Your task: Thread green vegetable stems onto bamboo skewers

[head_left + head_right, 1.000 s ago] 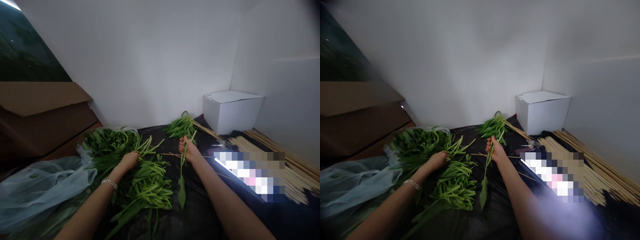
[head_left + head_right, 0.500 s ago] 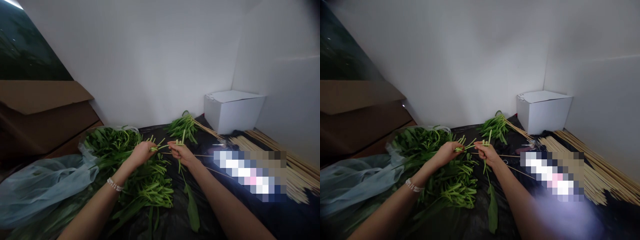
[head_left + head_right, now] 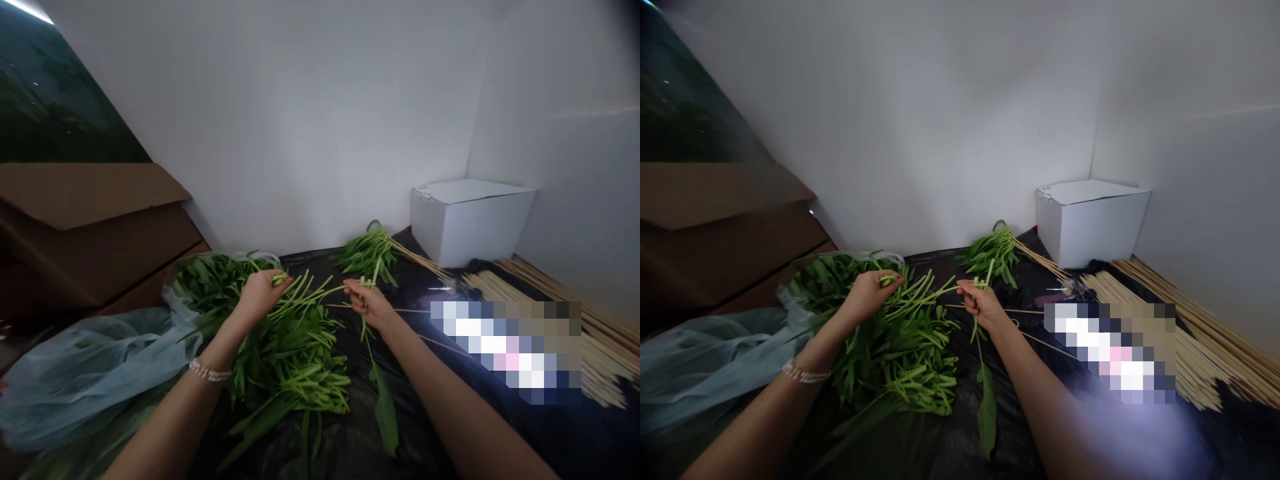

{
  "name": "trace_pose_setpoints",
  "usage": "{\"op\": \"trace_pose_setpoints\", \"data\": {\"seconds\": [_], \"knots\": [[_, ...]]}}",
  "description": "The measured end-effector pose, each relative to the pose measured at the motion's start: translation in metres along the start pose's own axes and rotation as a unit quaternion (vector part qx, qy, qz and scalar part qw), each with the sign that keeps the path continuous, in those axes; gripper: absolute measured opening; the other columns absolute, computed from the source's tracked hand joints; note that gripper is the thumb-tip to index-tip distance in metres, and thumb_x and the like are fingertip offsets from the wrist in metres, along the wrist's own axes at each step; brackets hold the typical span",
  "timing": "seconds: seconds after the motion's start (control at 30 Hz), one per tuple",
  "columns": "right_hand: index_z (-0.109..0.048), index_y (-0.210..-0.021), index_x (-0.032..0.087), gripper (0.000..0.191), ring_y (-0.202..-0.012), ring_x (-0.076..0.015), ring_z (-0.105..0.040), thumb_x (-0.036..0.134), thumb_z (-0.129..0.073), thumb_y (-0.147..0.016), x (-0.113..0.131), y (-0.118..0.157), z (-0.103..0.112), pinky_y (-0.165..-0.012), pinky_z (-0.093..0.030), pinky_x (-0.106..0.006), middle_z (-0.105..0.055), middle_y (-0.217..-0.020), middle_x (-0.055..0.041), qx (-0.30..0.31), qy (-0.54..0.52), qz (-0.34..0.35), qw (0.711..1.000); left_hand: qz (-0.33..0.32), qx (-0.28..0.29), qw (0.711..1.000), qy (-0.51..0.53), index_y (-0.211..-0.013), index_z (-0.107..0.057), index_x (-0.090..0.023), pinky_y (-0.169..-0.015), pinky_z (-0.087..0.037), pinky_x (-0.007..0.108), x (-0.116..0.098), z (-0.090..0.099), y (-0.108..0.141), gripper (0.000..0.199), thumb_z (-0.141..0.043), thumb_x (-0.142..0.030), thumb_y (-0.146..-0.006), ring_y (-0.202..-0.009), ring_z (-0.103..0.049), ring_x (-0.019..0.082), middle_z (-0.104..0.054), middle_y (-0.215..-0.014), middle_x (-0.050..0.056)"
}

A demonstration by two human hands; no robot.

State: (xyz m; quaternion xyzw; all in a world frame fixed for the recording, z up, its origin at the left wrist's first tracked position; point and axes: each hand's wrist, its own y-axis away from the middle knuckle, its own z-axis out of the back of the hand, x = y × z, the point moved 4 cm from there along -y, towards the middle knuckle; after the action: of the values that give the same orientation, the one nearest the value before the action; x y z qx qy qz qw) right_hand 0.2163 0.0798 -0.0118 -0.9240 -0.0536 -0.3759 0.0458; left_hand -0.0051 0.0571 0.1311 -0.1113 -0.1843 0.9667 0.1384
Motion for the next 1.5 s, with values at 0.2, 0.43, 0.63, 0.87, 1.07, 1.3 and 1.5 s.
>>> {"op": "trace_pose_setpoints", "data": {"seconds": [0.2,0.43,0.63,0.87,1.07,1.3,1.5], "knots": [[-0.071,-0.079,0.014,0.029,-0.037,-0.0006,-0.032,0.03,-0.083,-0.058,-0.001,0.006,-0.01,-0.032,-0.014,-0.016,-0.066,-0.066,-0.0011,0.014,0.029,-0.005,0.999,-0.033,0.094,0.988,0.116,-0.089,-0.077,-0.018,-0.073,-0.045,0.024,-0.035,-0.035,0.004,0.033,-0.058,-0.044,-0.082,-0.079,-0.065,0.018,-0.075,-0.087,0.004],[-0.071,-0.08,0.014,0.029,-0.037,-0.001,-0.033,0.031,-0.083,-0.06,-0.004,0.01,-0.017,-0.033,-0.015,-0.018,-0.067,-0.067,-0.0018,0.03,0.041,-0.014,0.999,-0.05,0.143,0.98,0.126,-0.089,-0.075,-0.017,-0.068,-0.045,0.024,-0.044,-0.059,0.003,0.029,-0.056,-0.037,-0.081,-0.07,-0.061,0.017,-0.073,-0.078,0.003],[-0.072,-0.085,0.014,0.033,-0.037,-0.0009,-0.034,0.035,-0.083,-0.061,-0.012,0.011,-0.021,-0.033,-0.015,-0.018,-0.068,-0.069,-0.0017,0.052,0.061,-0.023,0.997,-0.027,0.109,0.991,0.067,-0.069,-0.07,-0.018,-0.06,-0.038,0.022,-0.041,-0.058,0.007,0.018,-0.055,-0.027,-0.073,-0.06,-0.052,0.012,-0.061,-0.061,-0.001],[-0.07,-0.081,0.015,0.03,-0.037,-0.0012,-0.031,0.032,-0.083,-0.06,-0.007,0.004,-0.009,-0.032,-0.014,-0.017,-0.062,-0.065,0.0011,0.014,-0.009,-0.008,1.0,0.174,-0.018,0.953,0.247,-0.059,-0.058,-0.017,-0.049,-0.033,0.022,0.013,-0.028,0.002,0.021,-0.052,-0.035,-0.069,-0.05,-0.043,0.011,-0.046,-0.049,-0.005],[-0.068,-0.077,0.015,0.034,-0.037,-0.0018,-0.034,0.046,-0.079,-0.069,-0.005,-0.004,0.007,-0.031,-0.018,-0.015,-0.053,-0.057,0.0037,-0.029,-0.044,-0.031,0.998,0.15,0.01,0.931,0.332,-0.074,-0.062,-0.017,-0.063,-0.049,0.026,0.053,0.017,0.001,0.024,-0.052,-0.039,-0.072,-0.073,-0.061,0.019,-0.066,-0.072,0.003],[-0.065,-0.07,0.017,0.038,-0.05,-0.0101,-0.057,0.052,-0.063,-0.085,-0.019,-0.003,0.008,-0.047,-0.047,-0.022,-0.061,-0.059,-0.0011,-0.057,-0.032,-0.112,0.992,0.076,0.094,0.991,-0.057,-0.075,-0.061,-0.02,-0.063,-0.048,0.027,0.066,0.004,-0.002,0.017,-0.052,-0.035,-0.075,-0.069,-0.064,0.021,-0.066,-0.068,0.004],[-0.062,-0.067,0.016,0.022,-0.056,-0.0105,-0.062,0.03,-0.07,-0.082,-0.018,-0.004,0.006,-0.055,-0.052,-0.023,-0.067,-0.067,-0.0035,-0.052,-0.047,-0.109,0.992,0.071,0.167,0.96,-0.214,-0.089,-0.07,-0.018,-0.074,-0.05,0.032,0.061,-0.066,0.011,0.022,-0.05,-0.025,-0.082,-0.088,-0.069,0.027,-0.072,-0.091,0.016]]}}
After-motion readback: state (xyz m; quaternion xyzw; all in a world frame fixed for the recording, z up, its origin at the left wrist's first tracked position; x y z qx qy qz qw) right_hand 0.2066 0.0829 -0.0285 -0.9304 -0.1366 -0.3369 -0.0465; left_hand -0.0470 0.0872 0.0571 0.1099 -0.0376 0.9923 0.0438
